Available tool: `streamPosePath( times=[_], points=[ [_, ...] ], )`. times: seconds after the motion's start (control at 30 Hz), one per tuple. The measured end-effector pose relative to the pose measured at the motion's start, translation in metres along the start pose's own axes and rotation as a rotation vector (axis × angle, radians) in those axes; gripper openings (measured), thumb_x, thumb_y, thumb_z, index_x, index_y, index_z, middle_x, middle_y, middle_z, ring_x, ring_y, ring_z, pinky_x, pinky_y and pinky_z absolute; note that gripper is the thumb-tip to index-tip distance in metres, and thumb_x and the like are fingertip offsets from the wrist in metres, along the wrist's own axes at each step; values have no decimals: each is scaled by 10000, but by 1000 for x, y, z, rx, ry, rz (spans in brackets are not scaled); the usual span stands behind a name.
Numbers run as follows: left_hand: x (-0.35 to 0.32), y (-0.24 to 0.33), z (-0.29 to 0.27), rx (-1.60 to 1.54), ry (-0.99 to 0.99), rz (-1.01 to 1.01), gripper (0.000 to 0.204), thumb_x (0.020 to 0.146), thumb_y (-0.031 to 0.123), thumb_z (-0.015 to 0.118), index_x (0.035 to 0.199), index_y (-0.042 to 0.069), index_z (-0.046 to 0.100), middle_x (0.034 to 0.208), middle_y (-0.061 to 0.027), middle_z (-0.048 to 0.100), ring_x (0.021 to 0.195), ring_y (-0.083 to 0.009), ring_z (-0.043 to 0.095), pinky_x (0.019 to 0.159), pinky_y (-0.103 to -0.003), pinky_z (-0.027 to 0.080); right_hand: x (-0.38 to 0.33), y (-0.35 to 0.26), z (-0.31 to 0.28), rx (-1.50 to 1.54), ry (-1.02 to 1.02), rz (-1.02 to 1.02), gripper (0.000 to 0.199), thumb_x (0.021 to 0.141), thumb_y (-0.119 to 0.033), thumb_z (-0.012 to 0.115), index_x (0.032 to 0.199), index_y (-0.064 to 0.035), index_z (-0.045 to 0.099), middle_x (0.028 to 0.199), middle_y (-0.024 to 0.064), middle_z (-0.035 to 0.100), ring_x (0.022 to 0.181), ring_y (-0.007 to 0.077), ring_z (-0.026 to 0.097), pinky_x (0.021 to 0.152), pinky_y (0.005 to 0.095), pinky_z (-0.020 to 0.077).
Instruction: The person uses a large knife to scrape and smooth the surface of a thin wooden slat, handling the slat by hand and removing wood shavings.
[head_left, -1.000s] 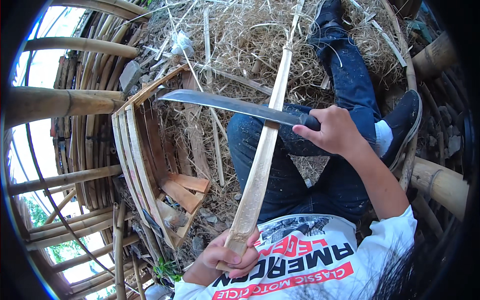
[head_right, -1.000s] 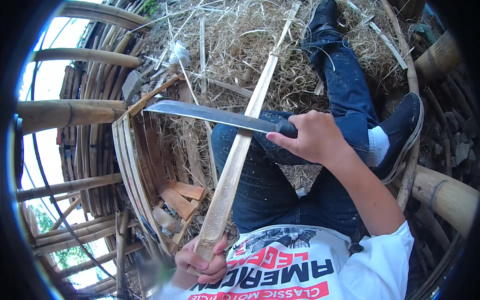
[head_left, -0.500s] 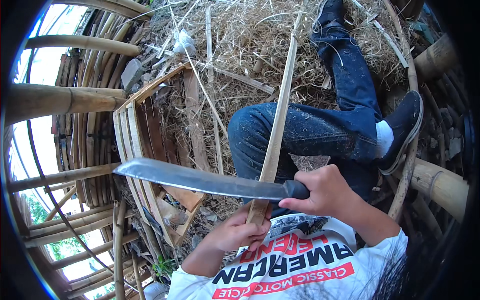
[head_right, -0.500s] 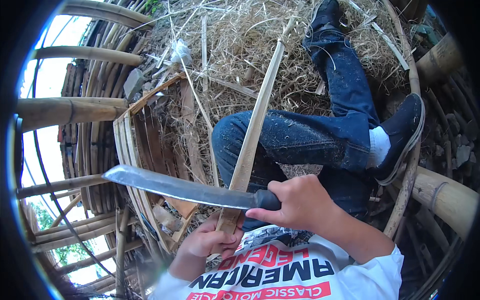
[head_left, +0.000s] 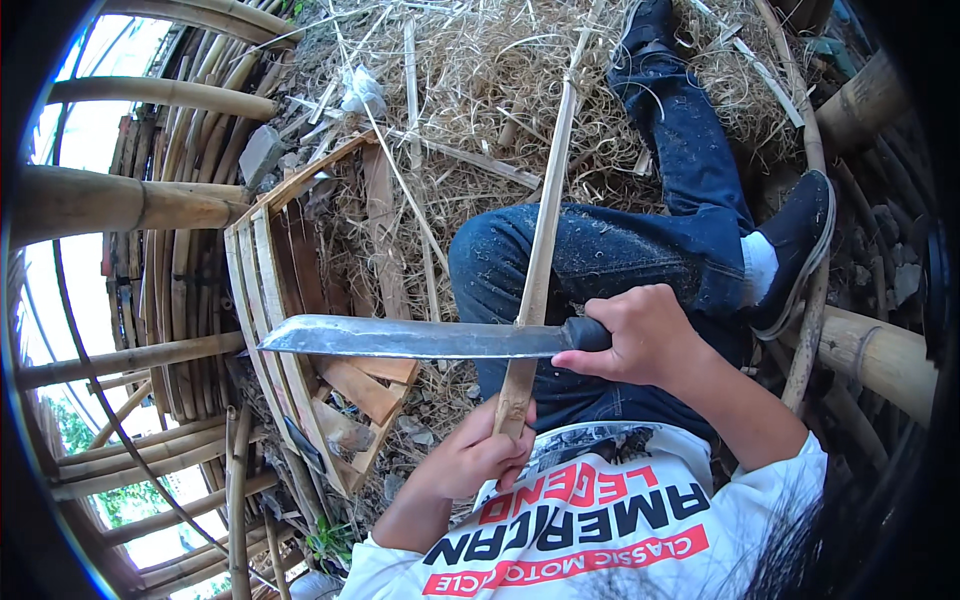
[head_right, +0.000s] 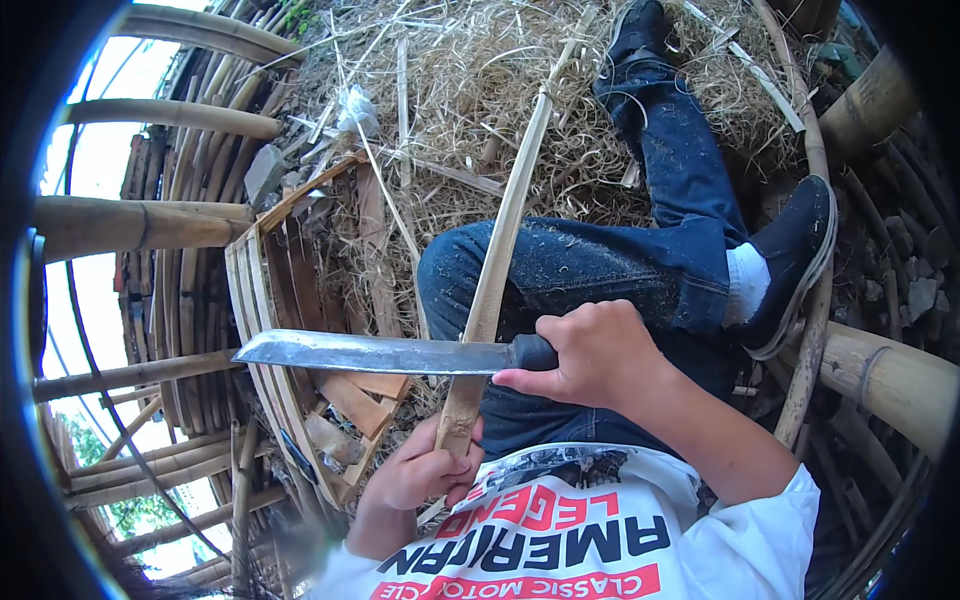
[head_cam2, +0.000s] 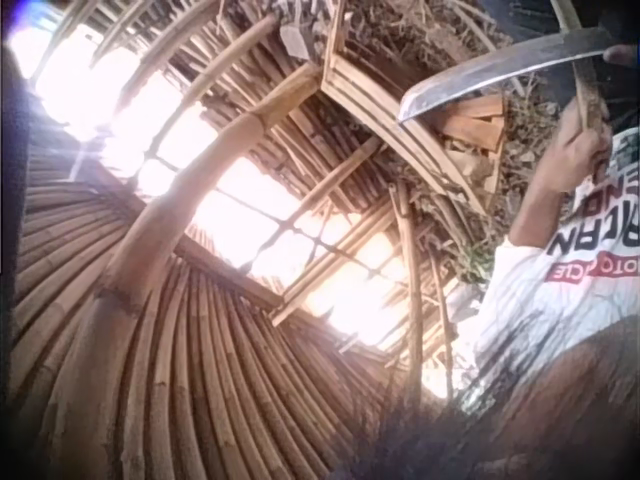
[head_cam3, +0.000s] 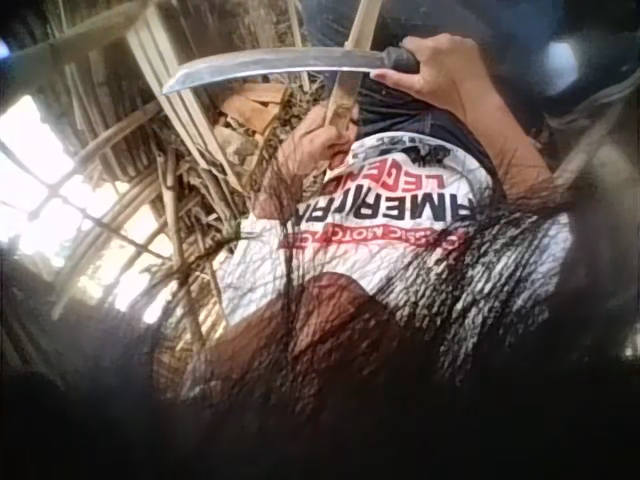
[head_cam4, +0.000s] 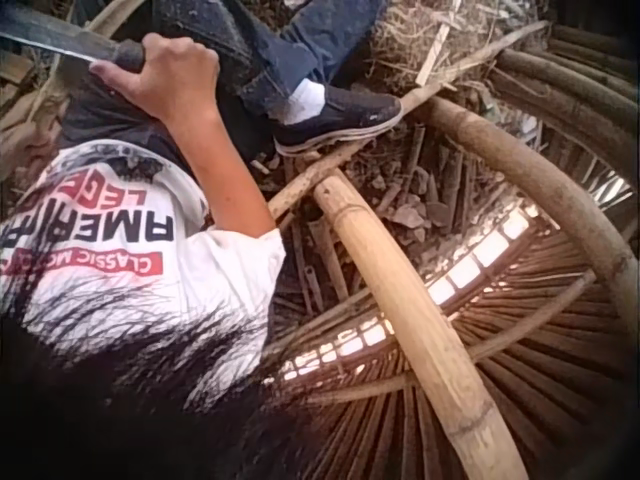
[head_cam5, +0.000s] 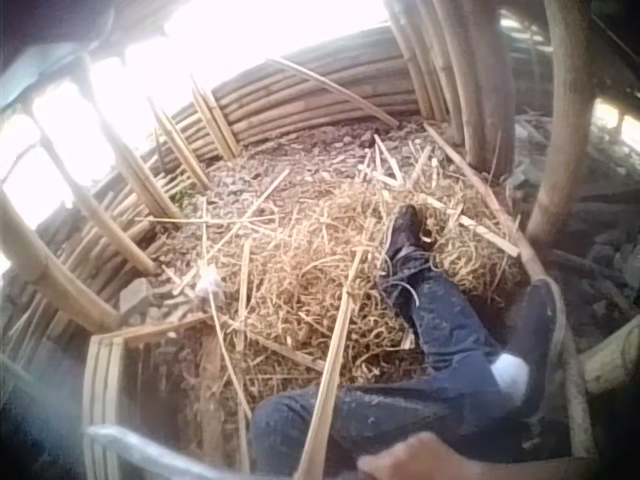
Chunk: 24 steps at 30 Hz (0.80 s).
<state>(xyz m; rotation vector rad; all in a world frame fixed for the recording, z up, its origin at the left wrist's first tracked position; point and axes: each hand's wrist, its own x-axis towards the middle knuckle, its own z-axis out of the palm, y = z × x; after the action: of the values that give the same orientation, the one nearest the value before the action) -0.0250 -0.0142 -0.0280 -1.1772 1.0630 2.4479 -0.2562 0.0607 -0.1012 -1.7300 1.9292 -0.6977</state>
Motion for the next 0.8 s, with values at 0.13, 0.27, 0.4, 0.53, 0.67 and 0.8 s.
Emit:
streamPosePath(
  times=[0.13,0.27,0.4,0.53,0.67,0.8],
  points=[
    [-2,8,5,-3,52,-19,344,797,5,437,1137,5,385,676,-74,487,484,-142,508,421,-248,367,7,4,4,27,58,-27,634,721,-677,653,579,-66,560,526,126,568,512,322,608,496,403,484],
    [-2,9,13,-16,-3,-30,320,811,17,440,1124,23,370,687,-59,484,491,-130,505,431,-251,373,16,24,-1,14,80,65,659,728,-704,627,570,-65,589,530,141,579,534,330,625,519,411,502],
    [0,15,15,-66,-33,-53,298,828,17,432,1114,29,351,685,-47,473,495,-119,500,437,-245,373,29,32,-10,-44,38,152,654,739,-689,628,577,-57,599,555,150,593,575,342,636,556,421,517],
    [-7,16,16,-99,-25,-54,301,825,7,429,1115,30,351,689,-48,456,502,-122,490,442,-248,379,36,35,-10,-119,59,124,656,754,-688,614,594,-52,618,570,148,606,589,337,645,577,421,523],
    [-19,16,23,-175,-24,-114,320,816,0,430,1124,34,352,697,-59,450,506,-130,482,451,-255,387,52,63,-12,-130,37,255,690,770,-712,578,632,-40,654,621,154,640,638,331,667,630,433,534],
    [-22,11,19,-221,-37,-103,332,804,-7,433,1124,42,359,691,-52,454,504,-125,484,457,-246,373,61,71,-9,-176,-15,227,732,775,-744,532,641,-35,656,667,171,650,675,346,666,644,449,531]
  ],
)
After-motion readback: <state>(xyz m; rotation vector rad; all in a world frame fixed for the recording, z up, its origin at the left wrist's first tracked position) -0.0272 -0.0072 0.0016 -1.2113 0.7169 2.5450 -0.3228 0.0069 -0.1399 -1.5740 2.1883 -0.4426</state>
